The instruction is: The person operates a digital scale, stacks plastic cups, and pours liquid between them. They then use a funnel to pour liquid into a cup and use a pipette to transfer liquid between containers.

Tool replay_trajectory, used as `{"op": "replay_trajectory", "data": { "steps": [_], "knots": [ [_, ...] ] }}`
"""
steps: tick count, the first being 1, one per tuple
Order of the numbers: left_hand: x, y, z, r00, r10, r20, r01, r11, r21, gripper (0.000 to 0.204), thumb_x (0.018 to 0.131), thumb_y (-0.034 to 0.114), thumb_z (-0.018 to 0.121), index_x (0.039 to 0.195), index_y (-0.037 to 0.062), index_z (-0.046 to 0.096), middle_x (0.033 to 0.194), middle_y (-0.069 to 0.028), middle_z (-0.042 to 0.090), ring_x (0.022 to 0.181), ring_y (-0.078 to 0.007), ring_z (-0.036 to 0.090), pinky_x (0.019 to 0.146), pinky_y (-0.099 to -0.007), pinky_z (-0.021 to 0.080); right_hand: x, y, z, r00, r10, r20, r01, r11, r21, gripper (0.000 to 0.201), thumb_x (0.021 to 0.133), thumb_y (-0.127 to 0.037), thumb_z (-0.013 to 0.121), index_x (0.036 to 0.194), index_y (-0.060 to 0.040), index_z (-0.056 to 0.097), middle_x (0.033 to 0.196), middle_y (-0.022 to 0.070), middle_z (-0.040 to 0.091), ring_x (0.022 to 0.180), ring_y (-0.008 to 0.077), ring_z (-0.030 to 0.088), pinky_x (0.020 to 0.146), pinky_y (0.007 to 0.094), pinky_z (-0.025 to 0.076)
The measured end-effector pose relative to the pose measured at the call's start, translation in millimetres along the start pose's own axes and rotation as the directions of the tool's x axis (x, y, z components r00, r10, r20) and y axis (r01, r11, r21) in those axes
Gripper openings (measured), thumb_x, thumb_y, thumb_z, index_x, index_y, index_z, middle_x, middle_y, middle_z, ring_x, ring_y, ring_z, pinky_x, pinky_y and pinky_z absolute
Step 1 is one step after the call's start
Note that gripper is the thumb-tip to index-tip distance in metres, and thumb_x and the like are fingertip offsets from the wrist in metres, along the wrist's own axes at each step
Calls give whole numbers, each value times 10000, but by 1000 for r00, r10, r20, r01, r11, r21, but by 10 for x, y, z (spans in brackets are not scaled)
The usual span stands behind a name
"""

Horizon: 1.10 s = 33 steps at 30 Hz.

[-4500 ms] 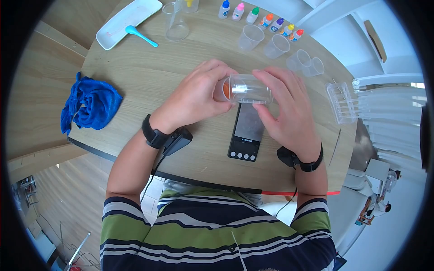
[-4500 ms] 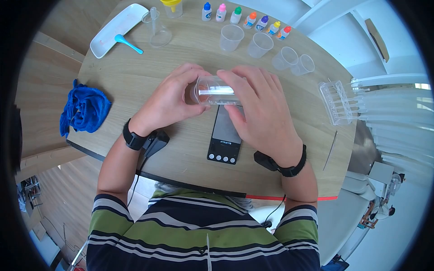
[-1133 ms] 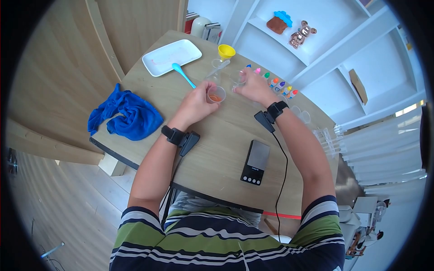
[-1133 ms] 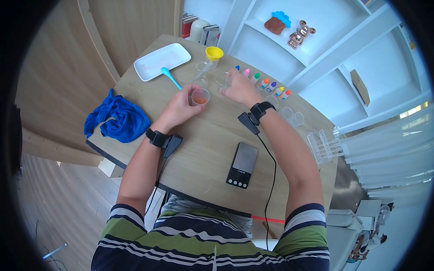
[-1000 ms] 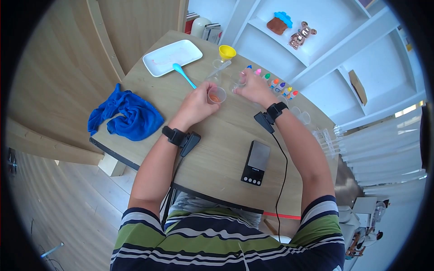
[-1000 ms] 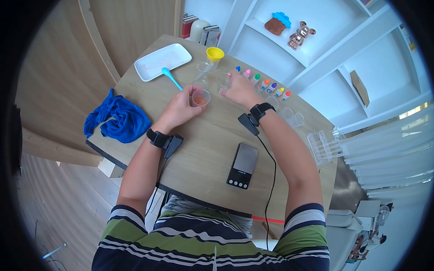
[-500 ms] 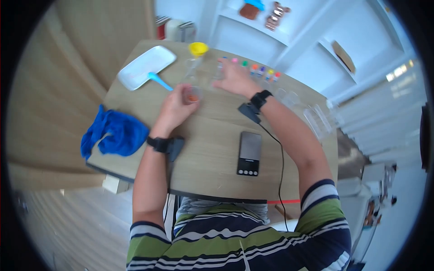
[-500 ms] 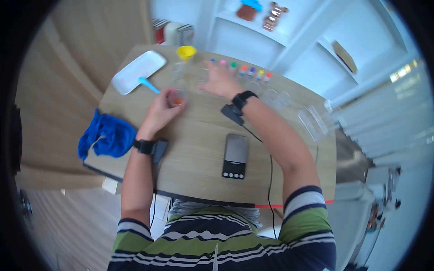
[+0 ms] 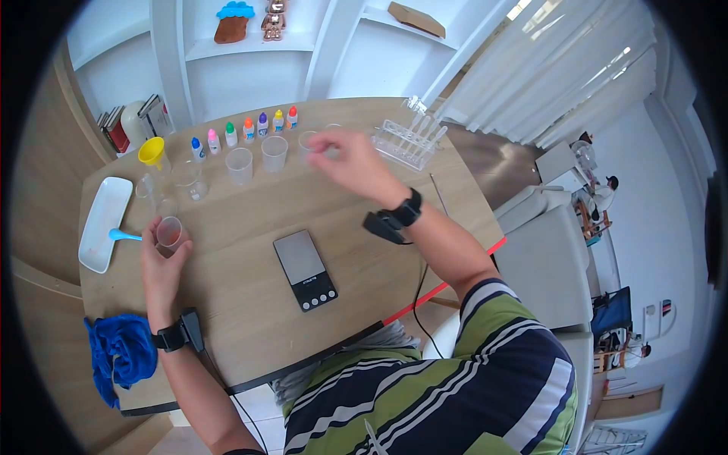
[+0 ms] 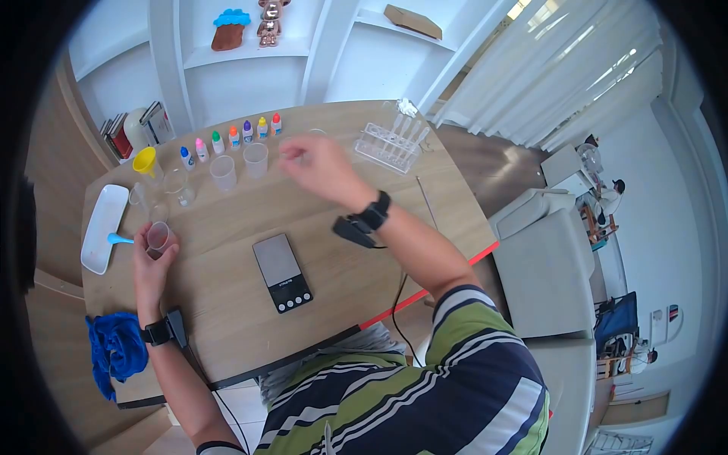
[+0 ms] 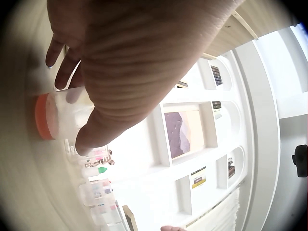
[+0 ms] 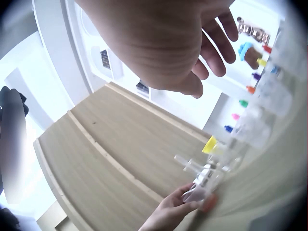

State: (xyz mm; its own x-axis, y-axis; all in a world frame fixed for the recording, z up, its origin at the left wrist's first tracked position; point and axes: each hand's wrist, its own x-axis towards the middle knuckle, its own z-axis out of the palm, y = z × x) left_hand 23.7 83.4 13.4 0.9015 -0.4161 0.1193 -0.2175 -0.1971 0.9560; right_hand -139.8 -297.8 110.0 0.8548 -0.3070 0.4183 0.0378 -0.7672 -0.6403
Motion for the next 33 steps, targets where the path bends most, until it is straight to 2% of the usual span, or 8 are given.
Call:
{"op": "replay_trajectory", "data": {
  "steps": [4,6,9,11,18,26,32,33],
  "knots": [
    [7,-15,-4,1000,22,2,-23,998,56,706,898,33,822,1528,-26,507,1370,-174,677,1270,-245,666,1080,-365,547,-243,407,-536,979,140,-148,-169,965,-203,227,914,-178,836,1086,-30,823,1016,123,808,912,264,747,854,378,580],
    [13,-23,-20,1000,24,-6,-24,997,67,703,895,34,826,1523,-29,516,1364,-173,685,1274,-245,666,1083,-364,546,-291,676,-799,937,-146,-318,-44,852,-521,287,893,-174,841,1133,-21,805,1073,139,786,1036,336,718,950,429,559],
    [67,-162,-9,998,58,-11,-56,991,118,686,895,37,832,1505,-43,528,1340,-167,703,1229,-246,691,1061,-366,561,-184,850,-1226,843,-297,-448,-106,726,-680,512,856,-254,878,1276,0,731,1202,193,736,1173,412,659,1043,484,514],
    [106,-355,-18,1000,-11,18,13,992,-122,649,902,43,833,1477,-51,548,1331,-154,714,1160,-236,719,1017,-365,582,-45,1115,-1482,846,-261,-465,-149,722,-676,666,827,-348,907,1346,5,686,1270,227,709,1229,423,641,1076,497,500],
    [-39,80,-93,999,-3,-34,10,979,204,587,864,153,876,1362,-54,645,1186,-150,778,1105,-221,752,956,-363,598,559,1703,-1742,972,-4,-235,-139,799,-586,893,781,-422,943,1444,85,623,1412,312,671,1334,414,637,1134,480,502],
    [-47,170,-81,999,28,-43,-17,974,224,580,848,194,885,1336,-38,673,1219,-186,784,1128,-282,759,1000,-386,587,622,1708,-1671,908,391,-150,-419,843,-336,564,795,-284,923,1203,59,739,1024,137,785,972,254,733,942,373,565],
    [-1,-18,-96,997,33,-64,-12,955,295,594,881,221,907,1355,-35,657,1218,-111,761,1093,-182,718,981,-345,580,625,1762,-1729,933,329,-148,-361,851,-380,442,782,-252,915,1085,45,792,971,113,797,878,207,720,859,362,573],
    [80,-191,-78,1000,-28,6,27,990,137,574,898,198,902,1360,-35,655,1207,-102,755,1062,-166,716,945,-333,591,571,1640,-1961,925,339,-168,-379,818,-432,442,781,-243,911,1090,51,792,972,120,798,870,202,717,855,360,572]
  ]
}}
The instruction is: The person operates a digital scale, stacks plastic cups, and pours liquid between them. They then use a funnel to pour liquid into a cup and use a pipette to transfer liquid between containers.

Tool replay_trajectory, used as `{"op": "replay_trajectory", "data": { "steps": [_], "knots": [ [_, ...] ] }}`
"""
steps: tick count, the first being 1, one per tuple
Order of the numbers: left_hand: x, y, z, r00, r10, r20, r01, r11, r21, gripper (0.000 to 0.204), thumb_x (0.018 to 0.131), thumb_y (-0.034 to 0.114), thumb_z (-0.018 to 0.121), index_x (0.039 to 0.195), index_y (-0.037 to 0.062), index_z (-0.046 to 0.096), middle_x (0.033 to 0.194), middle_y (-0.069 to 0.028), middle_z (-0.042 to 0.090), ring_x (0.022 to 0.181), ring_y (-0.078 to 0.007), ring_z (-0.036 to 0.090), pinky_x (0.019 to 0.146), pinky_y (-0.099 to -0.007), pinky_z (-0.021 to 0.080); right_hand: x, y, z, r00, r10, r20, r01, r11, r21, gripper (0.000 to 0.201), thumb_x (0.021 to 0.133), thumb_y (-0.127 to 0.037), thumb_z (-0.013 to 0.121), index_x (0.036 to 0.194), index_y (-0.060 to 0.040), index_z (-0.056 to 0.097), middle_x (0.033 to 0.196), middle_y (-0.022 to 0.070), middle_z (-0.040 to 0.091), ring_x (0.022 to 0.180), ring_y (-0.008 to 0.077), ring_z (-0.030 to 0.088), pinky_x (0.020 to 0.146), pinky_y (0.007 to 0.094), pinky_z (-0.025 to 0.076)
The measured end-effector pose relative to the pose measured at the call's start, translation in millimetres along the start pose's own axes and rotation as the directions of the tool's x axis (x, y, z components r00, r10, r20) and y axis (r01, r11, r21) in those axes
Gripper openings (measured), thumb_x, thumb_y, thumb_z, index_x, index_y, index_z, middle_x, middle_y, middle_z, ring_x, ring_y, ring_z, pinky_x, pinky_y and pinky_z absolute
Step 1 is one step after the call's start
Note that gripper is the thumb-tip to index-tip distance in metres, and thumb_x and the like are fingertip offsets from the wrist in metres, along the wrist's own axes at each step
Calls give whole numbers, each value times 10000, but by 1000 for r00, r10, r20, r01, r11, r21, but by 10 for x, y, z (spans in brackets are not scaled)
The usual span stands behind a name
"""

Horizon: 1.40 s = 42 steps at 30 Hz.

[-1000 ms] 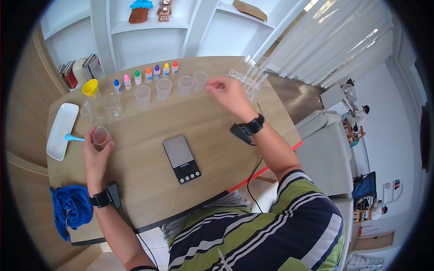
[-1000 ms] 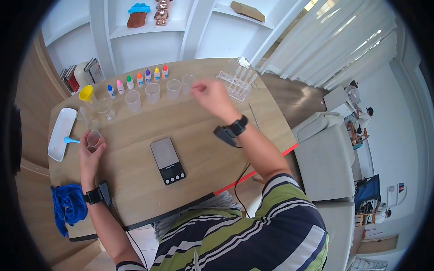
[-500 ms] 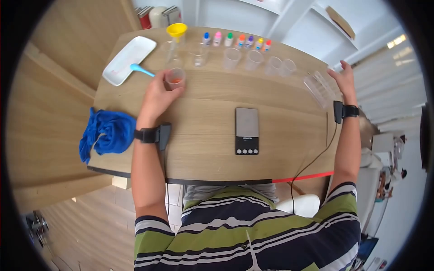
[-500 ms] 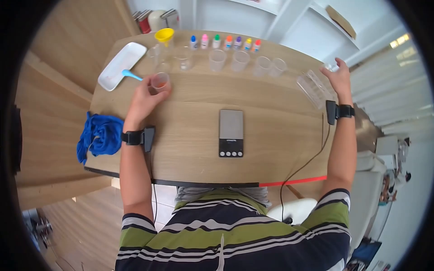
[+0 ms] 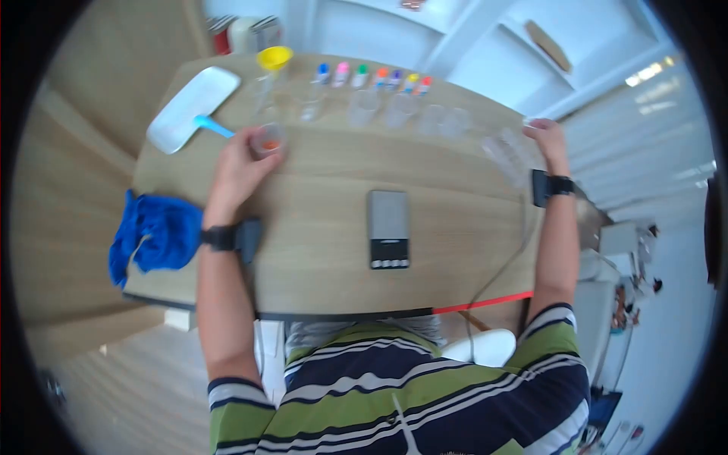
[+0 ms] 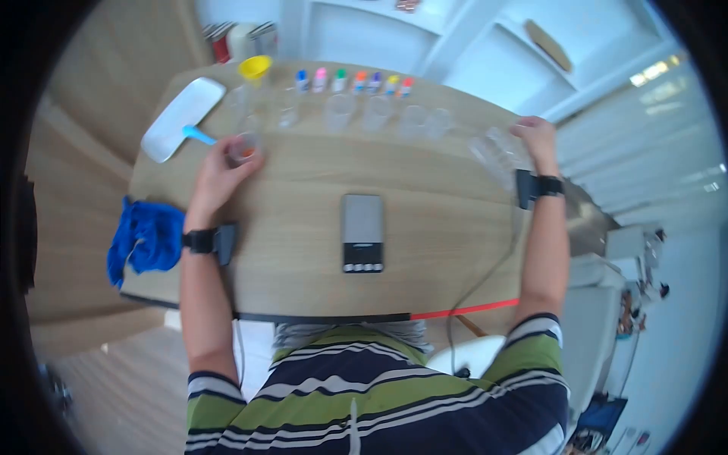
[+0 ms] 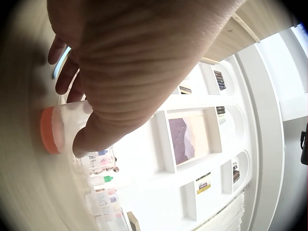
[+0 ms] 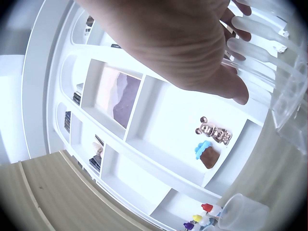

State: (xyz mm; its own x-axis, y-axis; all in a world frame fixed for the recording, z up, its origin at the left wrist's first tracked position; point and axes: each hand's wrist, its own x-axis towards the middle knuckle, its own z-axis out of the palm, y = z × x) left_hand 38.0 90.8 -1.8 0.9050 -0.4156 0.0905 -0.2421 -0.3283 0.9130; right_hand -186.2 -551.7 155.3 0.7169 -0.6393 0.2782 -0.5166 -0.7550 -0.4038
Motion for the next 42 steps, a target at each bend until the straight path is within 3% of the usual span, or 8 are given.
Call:
{"op": "replay_trajectory", "data": {
  "steps": [4,8,16,20,22,25,27,42],
  "knots": [
    [-48,65,33,991,107,-77,-106,994,15,530,879,196,895,1304,-39,681,1170,-155,779,1080,-223,749,945,-363,591,-161,-319,64,999,36,-10,-36,999,12,370,784,-202,902,1047,36,796,940,90,790,849,184,709,824,345,563],
    [-88,244,-2,991,89,-98,-81,993,83,527,859,174,890,1295,-30,675,1182,-164,775,1110,-252,741,982,-373,573,-261,-561,-120,991,127,-39,-106,933,344,192,888,-128,860,1024,-20,779,945,16,762,860,123,671,805,290,515],
    [-133,375,33,988,133,-82,-132,991,10,474,865,129,866,1254,-31,648,1183,-122,752,1136,-208,701,1003,-357,552,-502,-1230,-668,886,-134,-444,432,589,683,187,966,-101,835,1072,24,744,1111,85,794,1055,156,730,987,298,553],
    [-188,533,110,978,203,-48,-205,978,-40,497,864,122,862,1292,-13,649,1182,-84,739,1157,-183,667,1068,-356,512,-1010,-1660,-196,921,-229,-314,389,564,728,185,959,-79,837,1080,30,750,1121,74,801,1065,146,733,979,300,564],
    [-209,572,167,975,219,-23,-220,975,-30,521,859,125,872,1313,-1,648,1206,-80,744,1192,-190,666,1095,-372,501,-1282,-1824,211,919,-376,-120,385,791,476,191,947,-69,841,1108,3,765,1133,54,810,1065,124,729,964,305,568],
    [-254,740,286,983,182,20,-181,982,-55,537,855,116,878,1329,5,651,1235,-83,748,1210,-197,672,1110,-378,497,-1570,-2091,812,877,-474,-80,424,685,593,218,926,-92,843,1125,-30,781,1092,75,810,1011,184,751,909,349,582],
    [-273,850,361,980,192,45,-188,978,-89,557,849,100,883,1348,11,653,1257,-89,752,1212,-204,683,1114,-381,505,-1651,-2226,1064,705,-701,-107,645,573,506,222,920,-115,829,1119,-26,786,1018,116,785,944,295,744,841,415,583],
    [-144,1553,540,906,362,219,-410,880,241,598,806,35,887,1368,5,685,1350,-114,744,1236,-230,704,1111,-389,542,-1765,-2339,1231,714,-701,10,544,563,622,215,921,-120,786,1108,-14,788,978,140,744,904,368,720,795,476,569]
  ]
}}
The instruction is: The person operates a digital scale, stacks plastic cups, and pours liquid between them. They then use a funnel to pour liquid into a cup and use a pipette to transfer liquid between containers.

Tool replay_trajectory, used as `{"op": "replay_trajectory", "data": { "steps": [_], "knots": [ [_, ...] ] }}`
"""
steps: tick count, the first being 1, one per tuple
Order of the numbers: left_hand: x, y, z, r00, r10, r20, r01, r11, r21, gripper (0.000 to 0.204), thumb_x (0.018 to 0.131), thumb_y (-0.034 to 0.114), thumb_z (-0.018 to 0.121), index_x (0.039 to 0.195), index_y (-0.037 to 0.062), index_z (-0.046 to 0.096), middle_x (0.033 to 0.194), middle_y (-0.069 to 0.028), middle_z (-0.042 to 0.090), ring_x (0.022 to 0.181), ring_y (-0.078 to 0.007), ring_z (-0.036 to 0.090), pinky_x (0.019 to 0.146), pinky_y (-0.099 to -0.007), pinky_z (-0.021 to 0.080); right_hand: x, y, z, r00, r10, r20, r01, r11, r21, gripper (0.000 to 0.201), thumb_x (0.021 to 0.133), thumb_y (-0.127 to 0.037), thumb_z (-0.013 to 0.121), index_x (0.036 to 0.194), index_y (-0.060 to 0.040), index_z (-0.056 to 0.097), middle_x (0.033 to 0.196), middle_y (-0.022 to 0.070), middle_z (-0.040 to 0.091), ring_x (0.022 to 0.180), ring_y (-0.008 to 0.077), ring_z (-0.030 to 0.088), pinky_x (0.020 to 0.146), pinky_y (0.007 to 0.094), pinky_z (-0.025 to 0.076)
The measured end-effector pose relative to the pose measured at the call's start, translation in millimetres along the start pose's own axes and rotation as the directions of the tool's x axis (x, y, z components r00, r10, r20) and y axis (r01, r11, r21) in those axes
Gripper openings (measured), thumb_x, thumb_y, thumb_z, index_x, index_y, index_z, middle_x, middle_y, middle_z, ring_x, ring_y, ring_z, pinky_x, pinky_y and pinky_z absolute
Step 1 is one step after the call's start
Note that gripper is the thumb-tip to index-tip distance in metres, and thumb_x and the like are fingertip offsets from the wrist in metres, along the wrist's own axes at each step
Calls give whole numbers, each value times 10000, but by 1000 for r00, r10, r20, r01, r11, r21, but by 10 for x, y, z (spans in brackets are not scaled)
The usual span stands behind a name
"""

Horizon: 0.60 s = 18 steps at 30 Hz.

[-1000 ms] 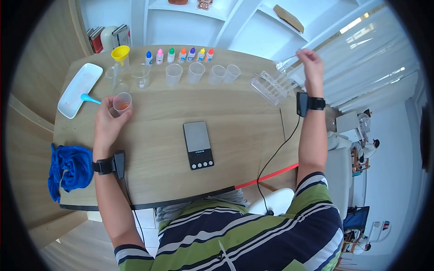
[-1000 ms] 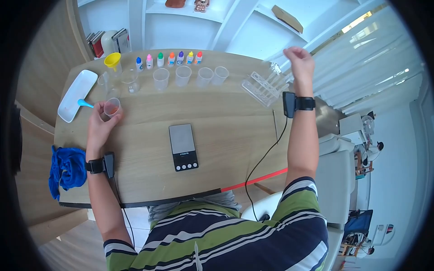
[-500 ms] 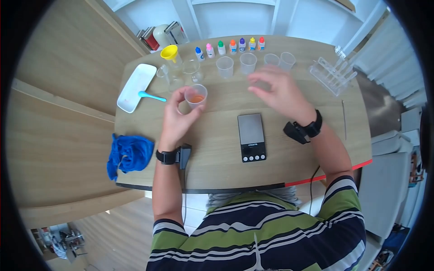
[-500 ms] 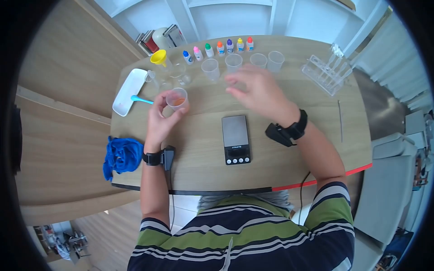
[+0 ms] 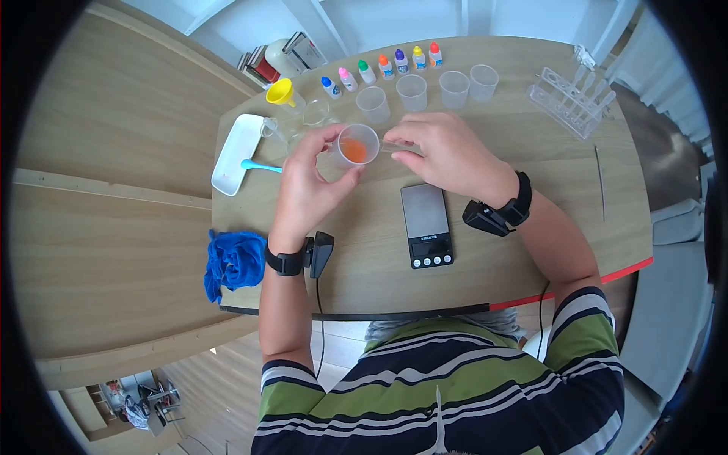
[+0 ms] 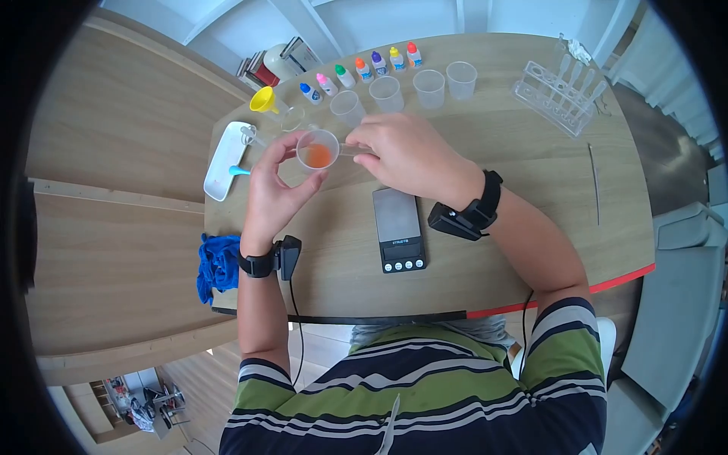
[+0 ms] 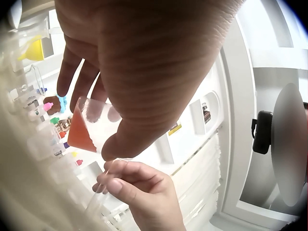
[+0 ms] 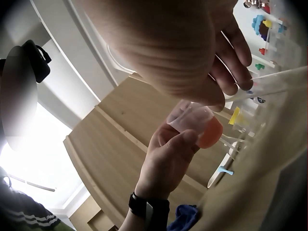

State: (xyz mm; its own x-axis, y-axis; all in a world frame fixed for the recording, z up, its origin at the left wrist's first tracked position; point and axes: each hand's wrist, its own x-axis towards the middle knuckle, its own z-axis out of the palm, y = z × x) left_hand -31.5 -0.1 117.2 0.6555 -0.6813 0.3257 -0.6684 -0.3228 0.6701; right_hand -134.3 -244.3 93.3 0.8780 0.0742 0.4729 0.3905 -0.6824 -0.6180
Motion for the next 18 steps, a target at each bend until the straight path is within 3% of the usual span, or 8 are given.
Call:
{"op": "replay_trajectory", "data": {
  "steps": [13,15,16,18],
  "knots": [
    [-32,0,19,1000,-20,-21,20,1000,14,615,829,64,892,1393,-1,655,1320,-107,747,1237,-217,694,1117,-379,524,4,-43,-79,1000,17,11,-17,1000,8,216,920,-116,786,1115,-24,779,1029,148,763,947,373,733,813,475,575],
    [-139,-161,65,987,-90,-137,63,980,-186,603,826,81,896,1370,-4,651,1285,-130,745,1216,-233,699,1087,-374,533,13,-58,-97,991,132,-30,-128,987,101,206,928,-120,796,1109,-28,767,1049,136,778,953,314,755,801,430,584],
    [-205,-277,69,981,-101,-167,69,980,-187,603,826,81,896,1370,-4,651,1285,-130,745,1216,-233,699,1087,-374,533,18,-90,-115,994,107,-8,-105,990,98,206,928,-120,796,1109,-28,767,1049,136,778,953,314,755,801,430,584],
    [-330,-522,74,965,-203,-169,138,934,-330,601,870,112,881,1393,-13,612,1315,-129,733,1255,-230,690,1113,-375,526,38,-132,-194,974,208,-92,-189,966,178,201,929,-110,810,1100,-25,747,1054,115,786,967,241,754,782,382,579]
  ]
}}
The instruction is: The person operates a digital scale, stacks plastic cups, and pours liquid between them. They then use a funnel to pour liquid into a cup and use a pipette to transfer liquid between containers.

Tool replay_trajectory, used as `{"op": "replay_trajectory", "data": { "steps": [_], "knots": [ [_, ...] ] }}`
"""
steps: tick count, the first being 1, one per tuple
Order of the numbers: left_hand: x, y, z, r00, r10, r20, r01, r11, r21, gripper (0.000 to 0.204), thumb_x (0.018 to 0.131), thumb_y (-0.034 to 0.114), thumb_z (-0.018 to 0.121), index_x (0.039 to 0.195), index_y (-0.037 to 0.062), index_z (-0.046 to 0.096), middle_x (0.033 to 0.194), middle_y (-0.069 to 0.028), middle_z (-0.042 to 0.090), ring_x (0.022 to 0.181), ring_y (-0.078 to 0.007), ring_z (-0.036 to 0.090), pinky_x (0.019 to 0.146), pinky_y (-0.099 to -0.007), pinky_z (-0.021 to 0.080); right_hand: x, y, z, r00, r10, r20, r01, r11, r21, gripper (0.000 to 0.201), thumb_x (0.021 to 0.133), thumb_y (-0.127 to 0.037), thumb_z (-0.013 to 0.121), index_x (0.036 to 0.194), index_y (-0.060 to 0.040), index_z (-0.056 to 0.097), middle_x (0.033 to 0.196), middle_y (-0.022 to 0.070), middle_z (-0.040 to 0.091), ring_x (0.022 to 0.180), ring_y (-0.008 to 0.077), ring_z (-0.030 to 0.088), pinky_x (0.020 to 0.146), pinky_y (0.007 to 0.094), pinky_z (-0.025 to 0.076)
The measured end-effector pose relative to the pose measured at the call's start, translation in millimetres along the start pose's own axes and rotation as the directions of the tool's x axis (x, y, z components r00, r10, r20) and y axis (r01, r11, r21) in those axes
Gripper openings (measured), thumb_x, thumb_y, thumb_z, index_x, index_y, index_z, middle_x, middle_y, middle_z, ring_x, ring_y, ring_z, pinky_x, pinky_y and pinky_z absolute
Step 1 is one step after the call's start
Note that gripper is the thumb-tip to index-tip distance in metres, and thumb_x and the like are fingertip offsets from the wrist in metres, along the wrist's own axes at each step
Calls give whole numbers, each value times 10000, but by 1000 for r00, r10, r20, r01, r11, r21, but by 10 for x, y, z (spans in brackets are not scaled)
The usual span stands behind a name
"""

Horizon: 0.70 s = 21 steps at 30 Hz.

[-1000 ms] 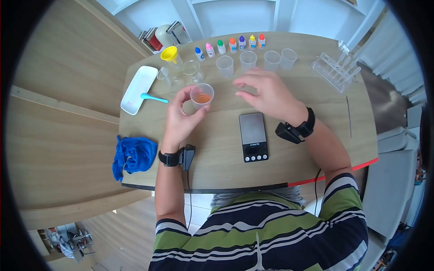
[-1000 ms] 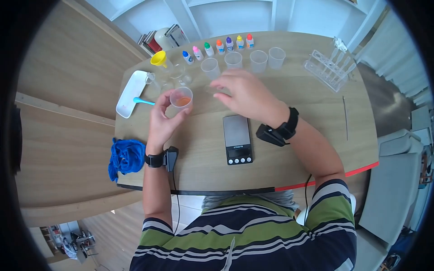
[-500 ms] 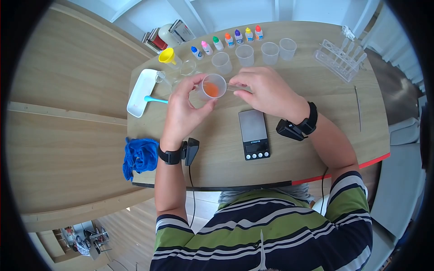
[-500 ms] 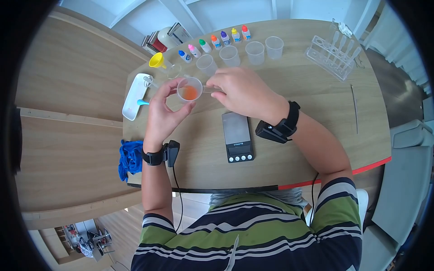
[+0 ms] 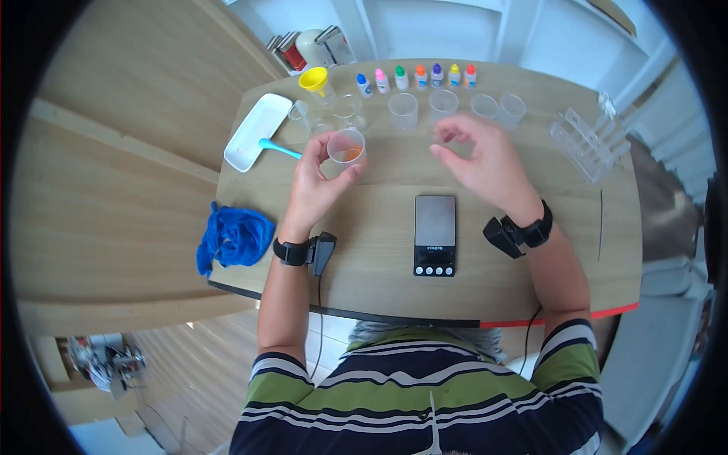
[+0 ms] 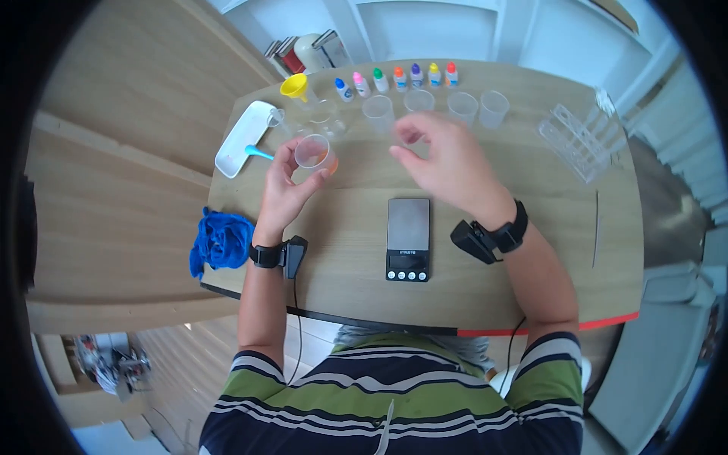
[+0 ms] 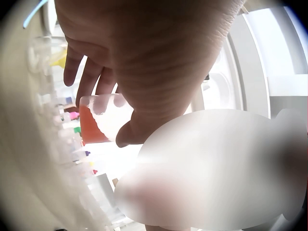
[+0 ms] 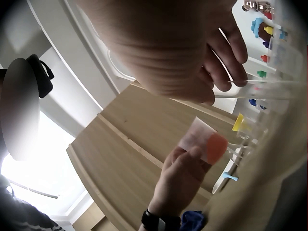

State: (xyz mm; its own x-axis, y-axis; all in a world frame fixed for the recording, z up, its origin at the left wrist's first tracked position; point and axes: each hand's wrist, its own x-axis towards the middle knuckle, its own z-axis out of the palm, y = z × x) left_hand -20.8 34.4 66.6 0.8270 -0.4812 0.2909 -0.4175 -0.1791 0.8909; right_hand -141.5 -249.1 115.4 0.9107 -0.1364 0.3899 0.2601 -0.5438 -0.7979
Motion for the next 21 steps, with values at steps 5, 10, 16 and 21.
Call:
{"op": "replay_trajectory", "data": {
  "steps": [5,10,16,21],
  "knots": [
    [-90,-272,-176,984,-171,-53,178,966,185,595,893,167,877,1389,-13,602,1286,-134,756,1227,-227,715,1079,-371,549,75,82,-45,998,-46,-40,45,999,-25,221,905,-58,838,1103,-42,740,986,29,718,888,139,668,800,291,544],
    [-94,-419,-223,977,-200,-75,212,947,241,606,910,247,874,1387,-14,608,1267,-158,767,1205,-230,733,1049,-360,566,57,104,52,998,62,-30,-53,970,237,187,933,-19,829,1094,-10,732,1004,-13,691,887,69,623,825,250,534],
    [-11,-440,-229,983,-175,-61,184,955,232,610,858,244,876,1354,0,617,1237,-201,775,1109,-350,769,977,-436,600,119,33,172,999,-4,44,-5,980,198,200,939,-8,826,1113,-7,728,1018,-15,701,897,70,629,837,253,539],
    [-94,-470,-311,994,-77,-75,93,967,237,710,830,275,907,1415,10,603,1360,-213,725,1241,-356,716,1042,-442,569,169,-156,267,993,24,114,-51,970,240,214,942,1,822,1134,-7,728,1036,-5,715,903,75,649,835,258,543]
  ]
}}
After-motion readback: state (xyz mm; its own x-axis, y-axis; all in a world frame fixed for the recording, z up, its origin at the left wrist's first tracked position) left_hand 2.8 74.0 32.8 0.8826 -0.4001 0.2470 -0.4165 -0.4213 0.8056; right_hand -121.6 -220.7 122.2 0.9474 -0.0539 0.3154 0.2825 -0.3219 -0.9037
